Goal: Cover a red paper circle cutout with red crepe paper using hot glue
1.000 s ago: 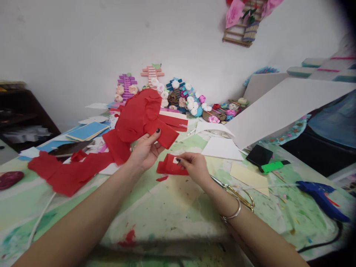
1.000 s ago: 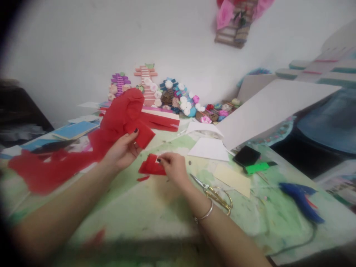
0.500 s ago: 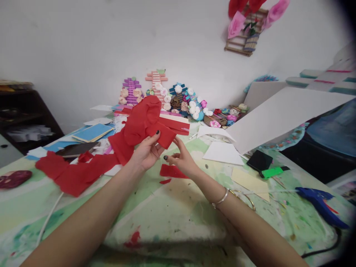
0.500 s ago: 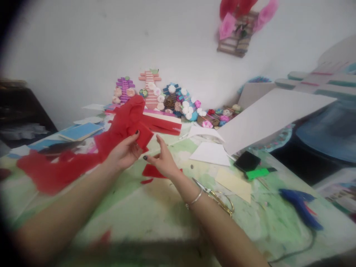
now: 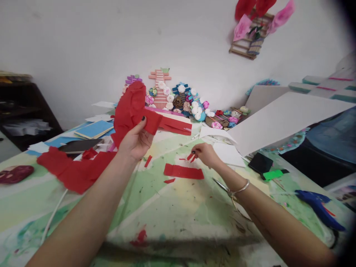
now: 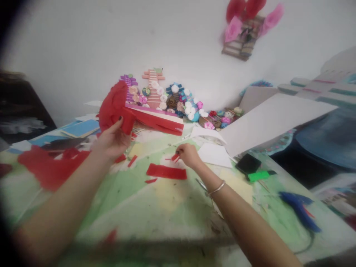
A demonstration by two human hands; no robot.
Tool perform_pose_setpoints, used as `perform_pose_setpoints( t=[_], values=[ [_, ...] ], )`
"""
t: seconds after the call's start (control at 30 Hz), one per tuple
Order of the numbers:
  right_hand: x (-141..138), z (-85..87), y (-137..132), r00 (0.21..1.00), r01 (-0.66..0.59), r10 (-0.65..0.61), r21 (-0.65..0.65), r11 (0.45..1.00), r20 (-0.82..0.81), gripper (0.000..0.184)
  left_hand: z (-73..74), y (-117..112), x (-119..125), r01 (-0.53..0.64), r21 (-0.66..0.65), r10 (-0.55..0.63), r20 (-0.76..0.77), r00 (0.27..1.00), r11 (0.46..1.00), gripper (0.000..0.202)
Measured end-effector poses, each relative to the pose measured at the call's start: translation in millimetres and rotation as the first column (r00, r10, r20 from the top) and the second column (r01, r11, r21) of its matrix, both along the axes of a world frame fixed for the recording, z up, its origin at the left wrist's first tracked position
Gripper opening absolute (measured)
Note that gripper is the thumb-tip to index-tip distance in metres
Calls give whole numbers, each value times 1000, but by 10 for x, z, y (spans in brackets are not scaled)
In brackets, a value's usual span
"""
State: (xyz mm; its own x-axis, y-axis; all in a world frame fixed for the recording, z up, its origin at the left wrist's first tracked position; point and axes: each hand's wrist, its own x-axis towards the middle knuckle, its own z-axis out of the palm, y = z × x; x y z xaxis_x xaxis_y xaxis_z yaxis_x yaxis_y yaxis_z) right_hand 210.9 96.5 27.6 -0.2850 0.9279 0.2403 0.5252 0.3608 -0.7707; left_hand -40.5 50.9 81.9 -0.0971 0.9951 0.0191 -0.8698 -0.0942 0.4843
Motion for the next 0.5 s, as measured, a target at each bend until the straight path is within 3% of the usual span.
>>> perform_pose_setpoints(
  t=[0.1, 0.2, 0.33, 0.4, 0.5],
  values=[
    [246, 64, -53, 996, -30, 35, -58, 998, 85, 15, 27, 26, -118, -49, 20, 49, 16, 999, 999, 25],
    [257, 90, -165, 977, -156, 175, -150, 976, 122, 15, 38, 26, -155, -80, 30, 80, 6, 997, 996, 24],
    [42, 88, -212, 942, -252, 284, -179, 951, 180, 33, 32, 6, -121, -80, 61, 82, -23, 996, 995, 25],
    [-66, 58, -170, 926, -232, 264, -146, 962, 270, 46, 17, 4, -104, -73, 60, 75, -26, 997, 995, 25],
    [-166, -19, -98, 887, -175, 184, -61, 983, 423, 80, -14, 19, -99, -47, 74, 49, -29, 998, 996, 27]
  ],
)
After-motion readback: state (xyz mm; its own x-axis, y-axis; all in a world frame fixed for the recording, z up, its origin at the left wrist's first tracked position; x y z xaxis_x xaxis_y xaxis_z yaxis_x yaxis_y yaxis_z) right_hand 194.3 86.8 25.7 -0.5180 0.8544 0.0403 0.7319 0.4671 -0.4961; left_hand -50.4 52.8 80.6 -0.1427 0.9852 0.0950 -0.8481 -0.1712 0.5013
